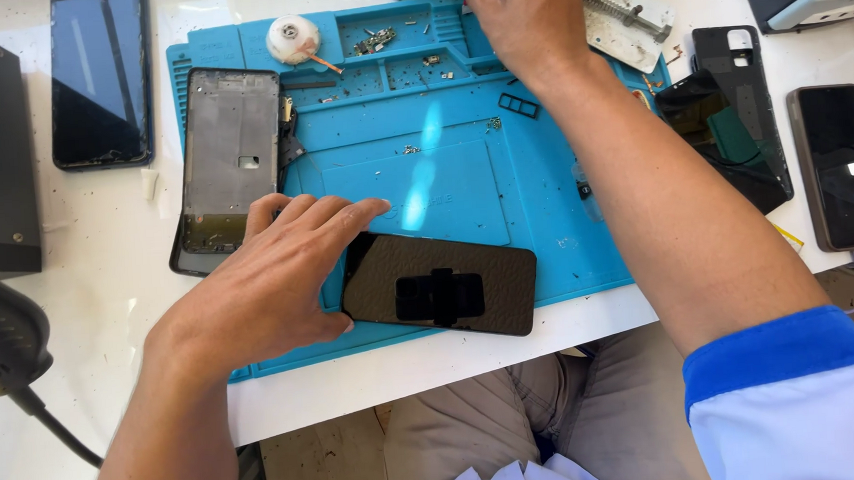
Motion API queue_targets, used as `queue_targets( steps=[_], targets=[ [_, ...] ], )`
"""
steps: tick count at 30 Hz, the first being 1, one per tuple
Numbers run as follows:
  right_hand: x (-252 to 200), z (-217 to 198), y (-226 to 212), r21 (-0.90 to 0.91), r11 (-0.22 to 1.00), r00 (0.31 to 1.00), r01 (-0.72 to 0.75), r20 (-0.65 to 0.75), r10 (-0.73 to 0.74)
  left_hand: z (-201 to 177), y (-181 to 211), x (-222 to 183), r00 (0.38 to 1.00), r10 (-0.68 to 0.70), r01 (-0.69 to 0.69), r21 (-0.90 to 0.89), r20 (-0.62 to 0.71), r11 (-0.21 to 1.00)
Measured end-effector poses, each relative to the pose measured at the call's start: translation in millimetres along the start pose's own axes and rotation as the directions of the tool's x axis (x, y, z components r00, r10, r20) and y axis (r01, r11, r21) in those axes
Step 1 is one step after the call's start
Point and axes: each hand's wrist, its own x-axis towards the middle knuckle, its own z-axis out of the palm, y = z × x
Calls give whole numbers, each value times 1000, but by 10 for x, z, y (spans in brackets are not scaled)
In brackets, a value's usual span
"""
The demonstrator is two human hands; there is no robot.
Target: Cleaning a mobile phone screen and applying adhesive during a repair process
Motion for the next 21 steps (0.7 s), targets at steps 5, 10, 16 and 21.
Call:
queue_targets(
  steps=[5,10,16,21],
  targets=[
    [-31,-128,-12,-32,996,995,-84,54,86,4,-22,-18,1000,-3,3,-42,-5,999],
    [-126,-870,-109,-23,990,972,-137,188,139,2,-24,-27,1000,-9,9,-58,-6,998],
    [-632,-1949,-419,-74,986,973,-147,167,158,27,-52,-20,1000,9,-9,-33,-16,999],
    [-1305,-2275,-1180,-170,872,785,-460,380,489,-2,-3,1,998,-52,52,8,47,999]
  ],
)
